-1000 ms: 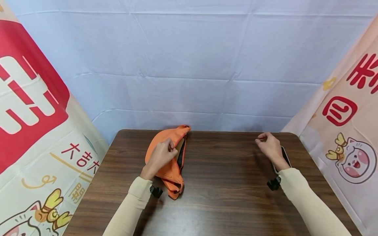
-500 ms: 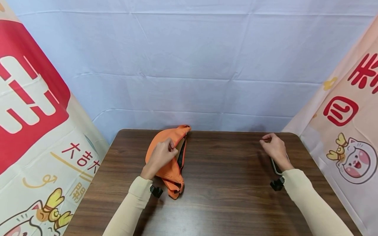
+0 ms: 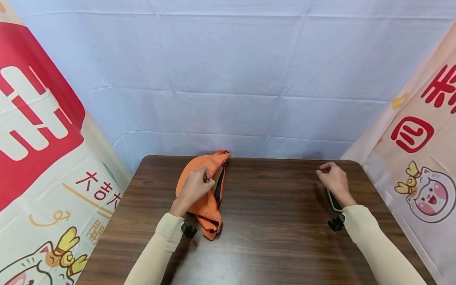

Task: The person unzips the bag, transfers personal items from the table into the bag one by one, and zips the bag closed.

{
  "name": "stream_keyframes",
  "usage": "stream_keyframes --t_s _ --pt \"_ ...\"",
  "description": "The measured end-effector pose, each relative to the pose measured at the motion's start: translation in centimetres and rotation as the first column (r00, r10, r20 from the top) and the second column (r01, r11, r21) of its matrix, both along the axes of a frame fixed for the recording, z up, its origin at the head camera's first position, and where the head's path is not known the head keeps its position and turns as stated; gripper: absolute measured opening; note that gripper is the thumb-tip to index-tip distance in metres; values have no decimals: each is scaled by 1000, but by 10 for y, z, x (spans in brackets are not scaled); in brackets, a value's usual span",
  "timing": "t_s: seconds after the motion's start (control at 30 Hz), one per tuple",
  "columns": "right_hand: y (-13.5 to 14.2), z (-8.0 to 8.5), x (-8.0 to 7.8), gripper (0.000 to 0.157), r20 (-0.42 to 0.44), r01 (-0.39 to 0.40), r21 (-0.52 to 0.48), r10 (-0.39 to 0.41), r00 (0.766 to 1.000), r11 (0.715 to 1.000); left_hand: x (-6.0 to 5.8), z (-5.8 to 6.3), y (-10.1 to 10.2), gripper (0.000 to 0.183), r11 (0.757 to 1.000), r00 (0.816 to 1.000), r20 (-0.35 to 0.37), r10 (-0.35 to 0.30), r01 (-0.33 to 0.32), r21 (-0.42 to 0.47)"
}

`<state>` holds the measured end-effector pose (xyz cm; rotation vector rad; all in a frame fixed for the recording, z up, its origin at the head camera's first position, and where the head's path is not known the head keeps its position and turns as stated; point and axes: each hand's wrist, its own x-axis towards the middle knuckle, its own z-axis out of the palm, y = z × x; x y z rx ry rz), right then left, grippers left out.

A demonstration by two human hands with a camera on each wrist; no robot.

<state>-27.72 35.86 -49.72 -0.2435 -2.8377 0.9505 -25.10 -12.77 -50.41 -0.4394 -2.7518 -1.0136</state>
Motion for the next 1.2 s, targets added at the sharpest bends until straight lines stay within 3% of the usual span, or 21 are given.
stream_keyframes --t_s 0.87,1.2 --pt "18 -6 4 40 9 31 17 -31 999 999 1 1 0 13 1000 1000 22 12 -12 15" --pt "23 -11 4 40 15 33 66 -35 999 997 1 0 -1 13 1000 1000 26 2 -3 19"
